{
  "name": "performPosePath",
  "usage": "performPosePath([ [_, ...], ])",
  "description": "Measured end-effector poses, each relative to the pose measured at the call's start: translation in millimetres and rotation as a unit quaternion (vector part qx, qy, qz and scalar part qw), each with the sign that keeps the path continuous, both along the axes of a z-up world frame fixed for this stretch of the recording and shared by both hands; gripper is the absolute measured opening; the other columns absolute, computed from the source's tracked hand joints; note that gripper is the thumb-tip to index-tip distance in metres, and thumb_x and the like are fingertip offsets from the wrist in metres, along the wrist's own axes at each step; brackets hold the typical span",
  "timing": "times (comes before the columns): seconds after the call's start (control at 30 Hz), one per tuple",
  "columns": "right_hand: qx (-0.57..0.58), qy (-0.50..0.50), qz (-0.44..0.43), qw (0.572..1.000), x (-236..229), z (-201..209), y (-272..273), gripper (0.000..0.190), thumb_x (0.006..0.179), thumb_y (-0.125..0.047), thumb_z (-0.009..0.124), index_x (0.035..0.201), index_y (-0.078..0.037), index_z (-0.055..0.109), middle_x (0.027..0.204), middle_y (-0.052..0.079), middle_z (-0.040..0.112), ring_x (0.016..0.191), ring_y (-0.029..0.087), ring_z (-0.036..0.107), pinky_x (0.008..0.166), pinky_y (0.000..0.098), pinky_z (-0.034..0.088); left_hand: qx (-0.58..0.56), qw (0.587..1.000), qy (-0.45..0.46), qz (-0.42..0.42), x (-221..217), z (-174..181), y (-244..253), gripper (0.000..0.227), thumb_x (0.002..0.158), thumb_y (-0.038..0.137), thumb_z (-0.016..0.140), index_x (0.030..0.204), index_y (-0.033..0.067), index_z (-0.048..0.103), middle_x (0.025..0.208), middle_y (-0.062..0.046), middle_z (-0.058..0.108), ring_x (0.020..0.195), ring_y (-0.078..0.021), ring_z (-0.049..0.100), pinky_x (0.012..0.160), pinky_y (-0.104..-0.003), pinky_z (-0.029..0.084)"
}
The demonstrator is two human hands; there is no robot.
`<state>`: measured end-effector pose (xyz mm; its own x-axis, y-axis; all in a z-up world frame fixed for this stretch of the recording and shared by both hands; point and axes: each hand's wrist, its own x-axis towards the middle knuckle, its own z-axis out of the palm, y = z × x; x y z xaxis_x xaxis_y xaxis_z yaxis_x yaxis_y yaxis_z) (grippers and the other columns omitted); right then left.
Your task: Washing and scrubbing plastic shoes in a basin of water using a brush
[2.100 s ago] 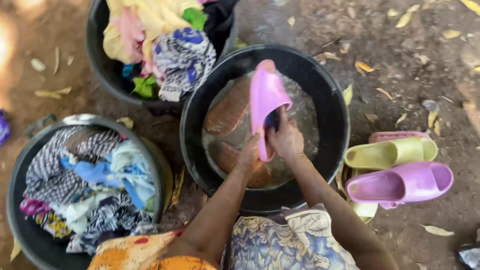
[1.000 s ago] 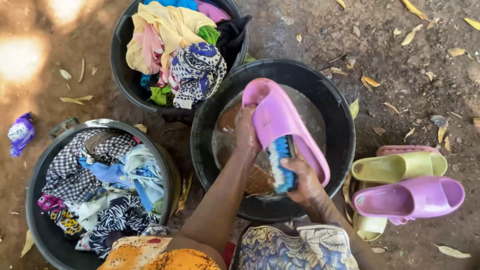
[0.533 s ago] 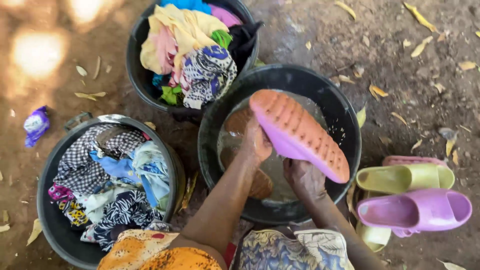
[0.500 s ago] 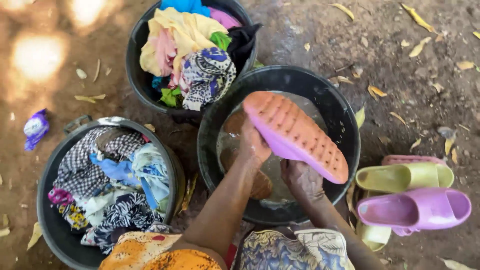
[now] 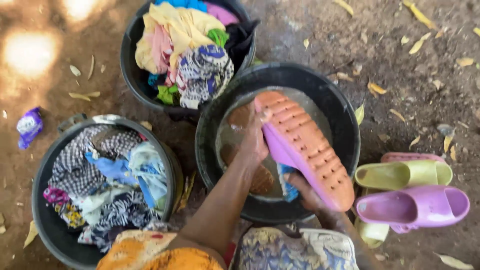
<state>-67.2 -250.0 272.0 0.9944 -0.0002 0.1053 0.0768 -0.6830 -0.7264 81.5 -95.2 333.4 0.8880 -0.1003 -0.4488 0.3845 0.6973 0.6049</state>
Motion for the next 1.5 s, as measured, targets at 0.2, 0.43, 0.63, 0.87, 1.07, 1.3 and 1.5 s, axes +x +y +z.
performPosePath([
  [0.2, -0.245, -0.163, 0.071, 0.953, 2.3, 1.3, -19.0, 0.054, 0.089, -0.036, 0.074, 0.123, 0.006, 0.07, 0.116, 0.019, 0.073, 0.091, 0.034, 0.066, 0.073, 0.0432, 0.053, 0.026, 0.998, 0.041, -0.038, 0.2, -7.5, 4.2, 0.036, 0.079, 0.031, 0.083, 0.111, 0.0166, 0.072, 0.094, -0.004, 0.068, 0.078, -0.0211, 0.07, 0.07, -0.042, 0.064],
  [0.43, -0.193, -0.084, 0.042, 0.977, -4.3, -2.7, -15.7, 0.055, 0.087, -0.034, 0.075, 0.126, 0.004, 0.069, 0.119, 0.02, 0.072, 0.095, 0.036, 0.066, 0.077, 0.0453, 0.053, 0.034, 0.992, -0.116, -0.047, -9.1, -14.9, -4.4, 0.08, 0.096, 0.007, 0.066, 0.166, 0.0091, 0.027, 0.144, -0.025, 0.055, 0.11, -0.0259, 0.066, 0.087, -0.034, 0.062],
  [0.63, -0.155, -0.032, 0.013, 0.987, 12.0, -10.9, -18.4, 0.056, 0.085, -0.033, 0.076, 0.129, 0.002, 0.068, 0.121, 0.021, 0.071, 0.099, 0.037, 0.065, 0.079, 0.0472, 0.053, -0.003, 0.997, -0.045, -0.062, -3.4, -29.6, 3.1, 0.076, 0.089, 0.023, 0.079, 0.159, 0.0181, 0.05, 0.142, -0.014, 0.066, 0.117, -0.0253, 0.07, 0.101, -0.047, 0.059],
  [0.87, -0.1, 0.047, -0.02, 0.994, -27.9, -123.3, -65.1, 0.059, 0.083, -0.031, 0.078, 0.132, 0.001, 0.067, 0.123, 0.022, 0.07, 0.103, 0.039, 0.064, 0.082, 0.0493, 0.053, 0.186, 0.979, -0.08, 0.012, -3.0, -28.7, -8.4, 0.077, 0.088, 0.033, 0.078, 0.157, 0.0101, 0.051, 0.149, -0.016, 0.057, 0.137, -0.0267, 0.055, 0.117, -0.045, 0.048],
  [1.07, -0.051, 0.112, -0.042, 0.992, -35.5, -135.2, -63.4, 0.061, 0.081, -0.029, 0.079, 0.134, -0.001, 0.067, 0.125, 0.023, 0.069, 0.107, 0.04, 0.063, 0.085, 0.0512, 0.053, 0.225, 0.964, -0.117, 0.079, -9.8, -22.8, -28.7, 0.071, 0.087, 0.012, 0.08, 0.151, 0.014, 0.049, 0.139, -0.012, 0.057, 0.13, -0.0206, 0.056, 0.119, -0.042, 0.046],
  [1.3, 0.001, 0.179, -0.079, 0.981, -38.1, -136.0, -70.7, 0.065, 0.079, -0.027, 0.08, 0.137, -0.003, 0.066, 0.128, 0.025, 0.068, 0.112, 0.042, 0.063, 0.088, 0.0533, 0.053, -0.043, 0.986, -0.152, -0.062, 18.3, -44.1, 7.9, 0.074, 0.086, 0.003, 0.076, 0.156, 0.0088, 0.052, 0.128, -0.017, 0.071, 0.114, -0.0251, 0.072, 0.099, -0.039, 0.058],
  [1.5, 0.048, 0.253, -0.104, 0.961, -58.6, -139.9, -59.3, 0.068, 0.077, -0.026, 0.081, 0.139, -0.005, 0.065, 0.13, 0.026, 0.067, 0.115, 0.043, 0.062, 0.091, 0.0552, 0.052, 0.103, 0.992, -0.07, 0.012, -9.2, -14.8, -11.1, 0.068, 0.084, 0.019, 0.08, 0.148, 0.0168, 0.059, 0.128, -0.018, 0.066, 0.108, -0.0296, 0.067, 0.099, -0.047, 0.054],
])
